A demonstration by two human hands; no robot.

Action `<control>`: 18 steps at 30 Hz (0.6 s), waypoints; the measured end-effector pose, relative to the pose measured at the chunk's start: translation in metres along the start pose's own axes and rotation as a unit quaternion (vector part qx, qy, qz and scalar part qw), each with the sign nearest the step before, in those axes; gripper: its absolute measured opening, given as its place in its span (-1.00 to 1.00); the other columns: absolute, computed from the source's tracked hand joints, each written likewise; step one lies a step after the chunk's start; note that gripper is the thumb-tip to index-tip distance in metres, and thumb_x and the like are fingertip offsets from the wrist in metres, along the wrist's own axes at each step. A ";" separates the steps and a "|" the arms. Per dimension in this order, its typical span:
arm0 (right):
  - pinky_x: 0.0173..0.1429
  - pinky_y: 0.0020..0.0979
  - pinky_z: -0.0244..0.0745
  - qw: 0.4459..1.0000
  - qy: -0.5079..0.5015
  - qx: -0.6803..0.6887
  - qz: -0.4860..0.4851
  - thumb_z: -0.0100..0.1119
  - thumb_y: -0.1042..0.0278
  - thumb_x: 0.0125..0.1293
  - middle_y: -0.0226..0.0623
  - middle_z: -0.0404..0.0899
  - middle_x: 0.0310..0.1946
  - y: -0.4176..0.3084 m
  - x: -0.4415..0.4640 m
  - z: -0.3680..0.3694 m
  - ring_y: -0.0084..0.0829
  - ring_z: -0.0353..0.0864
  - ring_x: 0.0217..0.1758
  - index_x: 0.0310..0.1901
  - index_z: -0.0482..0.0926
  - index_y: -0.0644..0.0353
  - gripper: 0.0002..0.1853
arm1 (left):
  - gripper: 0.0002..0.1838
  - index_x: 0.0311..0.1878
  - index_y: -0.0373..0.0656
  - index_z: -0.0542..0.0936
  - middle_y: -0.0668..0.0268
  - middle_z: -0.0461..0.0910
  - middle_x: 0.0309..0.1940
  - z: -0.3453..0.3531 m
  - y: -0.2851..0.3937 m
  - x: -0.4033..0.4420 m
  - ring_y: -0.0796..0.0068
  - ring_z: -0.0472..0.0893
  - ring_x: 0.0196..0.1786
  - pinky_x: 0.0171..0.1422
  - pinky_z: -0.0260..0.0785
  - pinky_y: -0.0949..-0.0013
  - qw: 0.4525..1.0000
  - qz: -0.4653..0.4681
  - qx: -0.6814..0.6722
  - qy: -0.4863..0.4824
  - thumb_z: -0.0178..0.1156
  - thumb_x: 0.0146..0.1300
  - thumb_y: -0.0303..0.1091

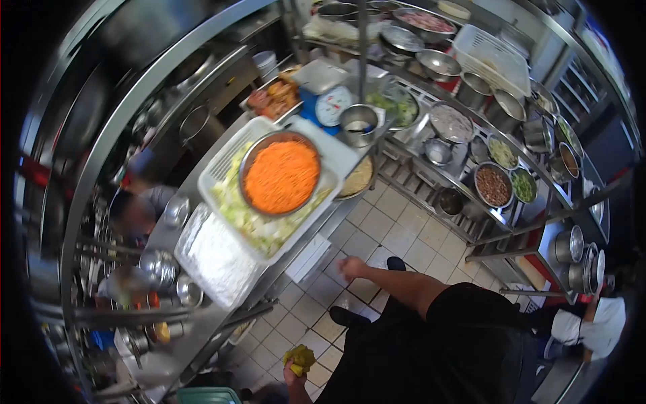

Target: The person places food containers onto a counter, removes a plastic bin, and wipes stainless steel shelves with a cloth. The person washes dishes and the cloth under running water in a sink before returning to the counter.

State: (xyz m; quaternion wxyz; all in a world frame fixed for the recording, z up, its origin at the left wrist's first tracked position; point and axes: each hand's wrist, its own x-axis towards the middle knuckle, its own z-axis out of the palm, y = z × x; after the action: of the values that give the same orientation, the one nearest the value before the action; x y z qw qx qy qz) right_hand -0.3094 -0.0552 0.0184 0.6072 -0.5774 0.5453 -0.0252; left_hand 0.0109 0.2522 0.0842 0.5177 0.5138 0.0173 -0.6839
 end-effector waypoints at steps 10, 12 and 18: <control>-0.09 -0.23 0.44 0.930 0.219 0.081 0.283 -0.07 0.25 -0.04 0.09 0.54 -0.31 0.248 -0.120 -0.229 -0.04 0.54 -0.21 -0.40 0.57 0.33 -0.68 | -0.54 0.03 -0.21 0.33 0.15 0.43 -0.08 0.174 -0.042 0.147 0.15 0.46 -0.02 0.07 0.37 0.17 0.994 -0.070 0.079 -0.028 -0.03 -0.04 -0.54; -0.06 -0.25 0.43 0.932 0.242 0.038 0.268 -0.09 0.26 -0.02 0.08 0.53 -0.26 0.271 -0.140 -0.253 -0.06 0.54 -0.17 -0.39 0.58 0.33 -0.67 | -0.53 0.01 -0.19 0.34 0.16 0.42 -0.09 0.245 -0.036 0.164 0.15 0.47 -0.03 0.03 0.39 0.20 0.990 -0.071 0.124 -0.007 -0.02 -0.09 -0.62; -0.42 -0.35 0.46 0.848 0.468 0.097 0.230 -0.07 0.40 -0.02 -0.11 0.56 -0.54 0.296 -0.128 -0.297 -0.31 0.56 -0.58 -0.09 0.45 0.33 -0.60 | -0.60 -0.05 -0.20 0.36 0.15 0.44 -0.12 0.365 -0.035 0.215 0.16 0.49 -0.07 0.01 0.41 0.20 0.980 -0.061 0.166 -0.090 0.00 -0.04 -0.61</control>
State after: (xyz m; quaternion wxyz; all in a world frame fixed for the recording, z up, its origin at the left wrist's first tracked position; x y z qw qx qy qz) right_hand -0.7436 -0.0720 -0.0388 0.3215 -0.2937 0.8766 -0.2048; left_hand -0.2506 -0.0826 0.0838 0.3821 0.5269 -0.1119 -0.7509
